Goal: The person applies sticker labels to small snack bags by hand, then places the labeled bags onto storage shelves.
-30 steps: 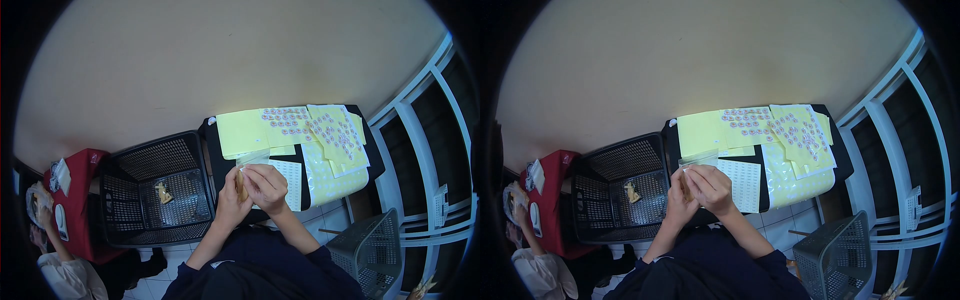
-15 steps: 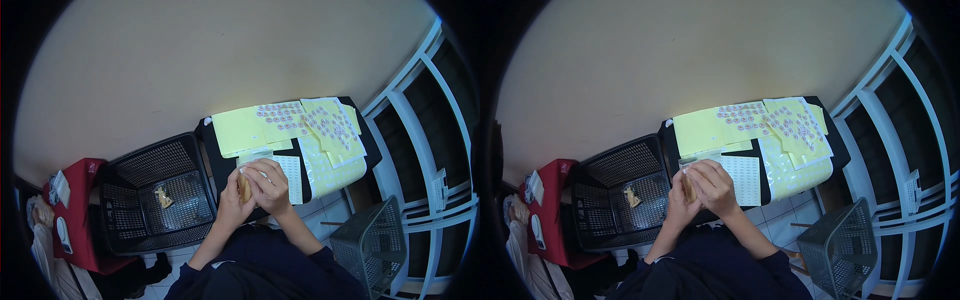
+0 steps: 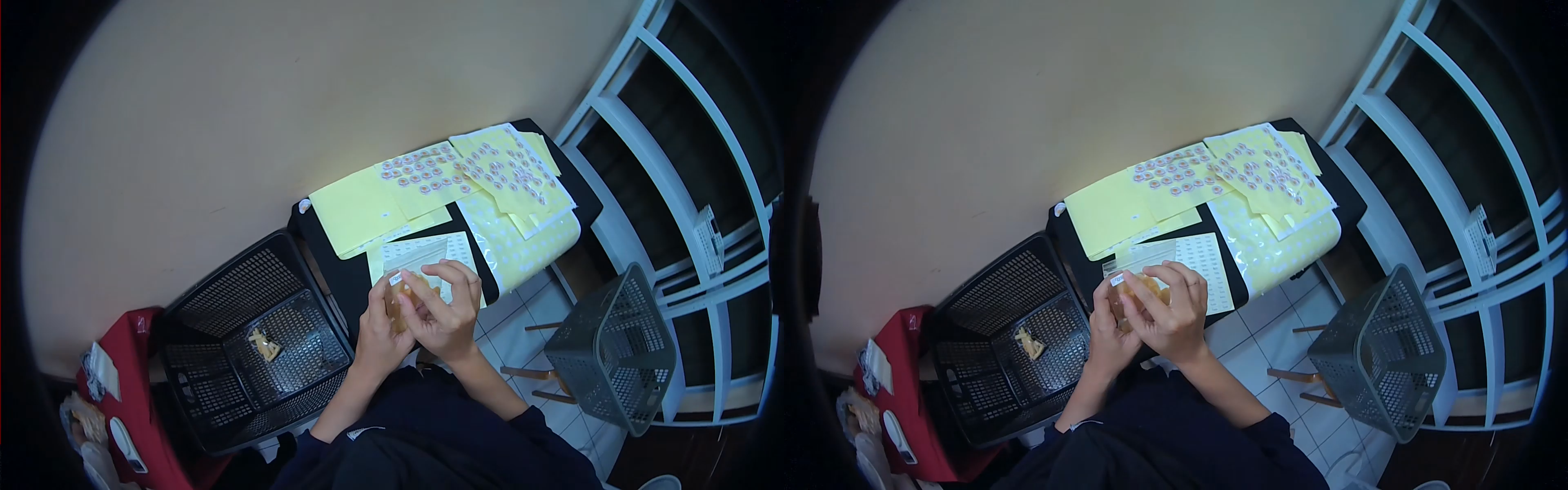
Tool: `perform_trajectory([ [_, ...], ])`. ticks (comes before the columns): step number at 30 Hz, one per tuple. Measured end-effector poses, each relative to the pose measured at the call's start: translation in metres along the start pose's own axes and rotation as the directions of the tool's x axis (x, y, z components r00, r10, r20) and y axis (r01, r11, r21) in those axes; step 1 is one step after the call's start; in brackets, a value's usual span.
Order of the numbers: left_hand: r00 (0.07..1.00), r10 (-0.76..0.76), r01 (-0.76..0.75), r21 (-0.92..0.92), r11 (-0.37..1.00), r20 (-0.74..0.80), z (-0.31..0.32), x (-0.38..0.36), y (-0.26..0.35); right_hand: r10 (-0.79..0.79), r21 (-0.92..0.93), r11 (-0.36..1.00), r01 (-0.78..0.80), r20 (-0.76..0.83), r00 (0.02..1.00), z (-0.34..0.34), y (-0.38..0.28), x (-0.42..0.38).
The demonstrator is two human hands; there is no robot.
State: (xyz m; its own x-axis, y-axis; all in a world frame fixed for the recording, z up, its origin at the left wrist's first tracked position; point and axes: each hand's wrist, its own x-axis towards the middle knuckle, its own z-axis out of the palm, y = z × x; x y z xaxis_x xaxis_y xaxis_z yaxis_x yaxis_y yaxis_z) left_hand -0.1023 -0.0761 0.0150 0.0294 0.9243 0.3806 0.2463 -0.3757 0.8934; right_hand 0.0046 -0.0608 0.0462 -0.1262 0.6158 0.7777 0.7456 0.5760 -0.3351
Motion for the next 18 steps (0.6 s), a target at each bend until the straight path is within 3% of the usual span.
perform_trajectory([
  [5, 0.998, -0.010, 0.013, -0.044, 0.999, 0.070, 0.003, 0.002, 0.002, 0.052, -0.066, 0.996, -0.051, 0.014, 0.999, -0.005, 0.003, -0.006],
  [8, 0.991, -0.013, 0.020, -0.053, 0.998, 0.133, 0.005, 0.002, -0.002, 0.141, 0.058, 0.988, -0.144, 0.051, 0.989, -0.007, 0.007, -0.006],
  [10, 0.984, -0.001, 0.013, -0.063, 0.998, 0.177, 0.009, 0.003, -0.003, 0.330, 0.183, 0.931, -0.315, -0.061, 0.942, -0.010, 0.012, -0.006],
  [11, 0.974, 0.025, -0.006, -0.083, 0.997, 0.225, 0.012, 0.003, -0.003, 0.331, 0.179, 0.932, -0.315, -0.064, 0.942, -0.016, 0.013, -0.002],
  [14, 0.953, 0.081, -0.044, -0.131, 0.990, 0.291, 0.020, 0.005, 0.005, 0.236, 0.053, 0.968, -0.246, 0.150, 0.960, -0.042, 0.024, 0.006],
  [15, 0.944, 0.110, -0.063, -0.156, 0.986, 0.312, 0.022, 0.006, 0.008, 0.242, 0.049, 0.967, -0.251, 0.141, 0.960, -0.047, 0.029, 0.004],
  [16, 0.939, 0.118, -0.069, -0.161, 0.985, 0.323, 0.023, 0.009, 0.011, 0.275, 0.160, 0.937, -0.311, 0.213, 0.938, -0.053, 0.034, 0.001],
  [18, 0.893, 0.268, -0.226, -0.154, 0.962, 0.362, 0.025, 0.017, 0.013, 0.301, 0.309, 0.867, -0.391, 0.300, 0.905, -0.067, 0.042, -0.001],
])
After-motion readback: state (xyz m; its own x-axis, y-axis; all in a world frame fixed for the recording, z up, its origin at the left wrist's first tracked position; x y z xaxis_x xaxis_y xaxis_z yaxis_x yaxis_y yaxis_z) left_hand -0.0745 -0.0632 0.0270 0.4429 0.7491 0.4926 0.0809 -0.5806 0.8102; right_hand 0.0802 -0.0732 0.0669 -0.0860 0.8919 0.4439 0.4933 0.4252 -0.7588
